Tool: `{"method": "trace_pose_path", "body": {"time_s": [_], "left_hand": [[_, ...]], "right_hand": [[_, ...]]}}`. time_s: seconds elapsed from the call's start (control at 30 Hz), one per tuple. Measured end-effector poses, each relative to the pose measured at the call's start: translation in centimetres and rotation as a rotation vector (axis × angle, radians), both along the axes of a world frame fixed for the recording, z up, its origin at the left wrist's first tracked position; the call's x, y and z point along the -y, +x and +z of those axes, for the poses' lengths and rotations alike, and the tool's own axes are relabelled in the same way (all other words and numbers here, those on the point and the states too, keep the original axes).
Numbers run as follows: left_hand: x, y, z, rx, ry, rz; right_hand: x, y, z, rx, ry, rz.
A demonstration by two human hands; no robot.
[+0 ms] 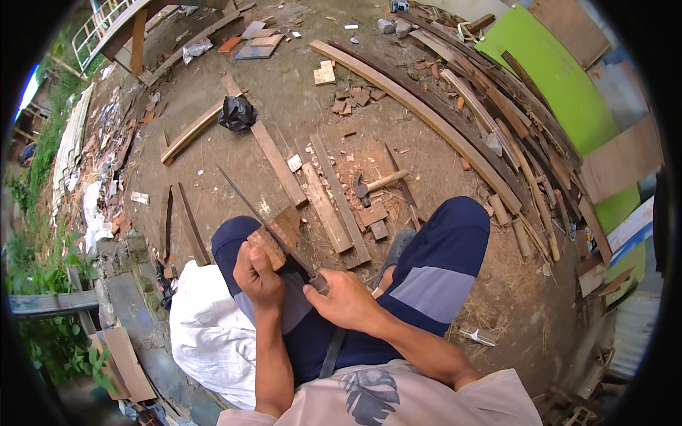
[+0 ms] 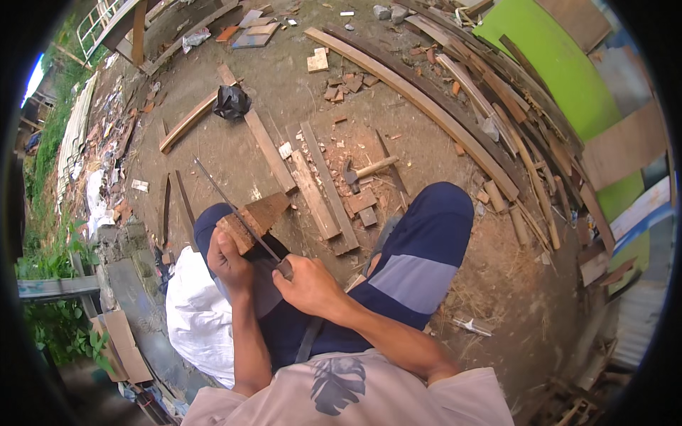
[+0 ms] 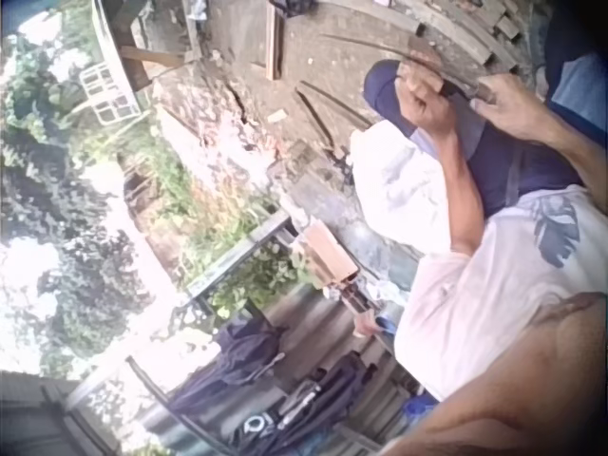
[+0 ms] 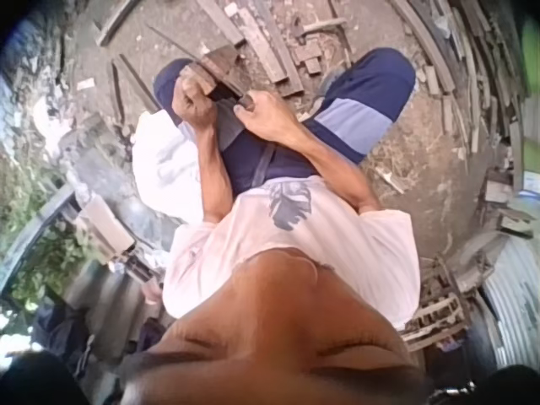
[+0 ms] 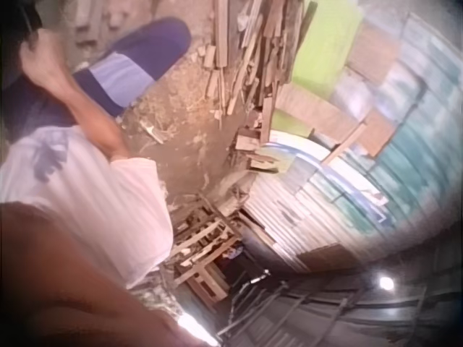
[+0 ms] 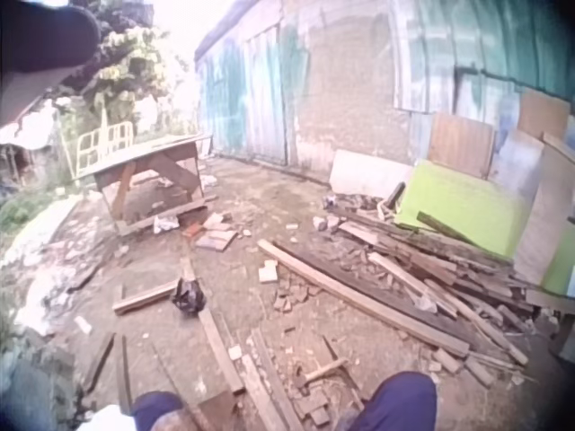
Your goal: The person sits on the ground and uses a curved blade to shave and shape a small block of wood. They repeatedly hold the wood, scrape it with the blade, and inspect the surface, producing wood shavings.
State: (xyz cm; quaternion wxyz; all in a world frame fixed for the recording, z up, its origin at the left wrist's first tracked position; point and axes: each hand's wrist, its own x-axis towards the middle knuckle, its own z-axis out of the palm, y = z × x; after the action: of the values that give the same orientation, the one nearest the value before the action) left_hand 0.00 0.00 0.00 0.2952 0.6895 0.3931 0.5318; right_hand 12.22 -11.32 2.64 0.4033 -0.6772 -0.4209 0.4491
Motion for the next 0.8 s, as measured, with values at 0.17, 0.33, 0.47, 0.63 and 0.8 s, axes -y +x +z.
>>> {"method": "trace_pose_path", "body": {"time_s": [0.17,0.33,0.47,0.63,0.8], "left_hand": [[1.9,-0.3,-0.1,-0.028,-0.025,0.004],[1.2,-0.3,0.0,-0.003,-0.054,0.017],[1.0,-0.5,0.0,0.012,-0.052,0.038],[0.8,-2.0,-0.9,-0.002,-0.138,0.082],[-0.4,-3.1,0.7,-0.19,-0.177,0.039]], "right_hand": [[2.0,-1.1,0.0,-0.071,-0.045,-0.026],[1.1,0.3,-0.1,-1.176,-0.353,-0.032],[1.1,-0.2,-0.3,-0.731,-0.128,-0.143],[1.6,-0.7,-1.6,-0.524,0.005,-0.139],[1.4,-1.7,-2.6,-0.242,0.02,-0.02]]}}
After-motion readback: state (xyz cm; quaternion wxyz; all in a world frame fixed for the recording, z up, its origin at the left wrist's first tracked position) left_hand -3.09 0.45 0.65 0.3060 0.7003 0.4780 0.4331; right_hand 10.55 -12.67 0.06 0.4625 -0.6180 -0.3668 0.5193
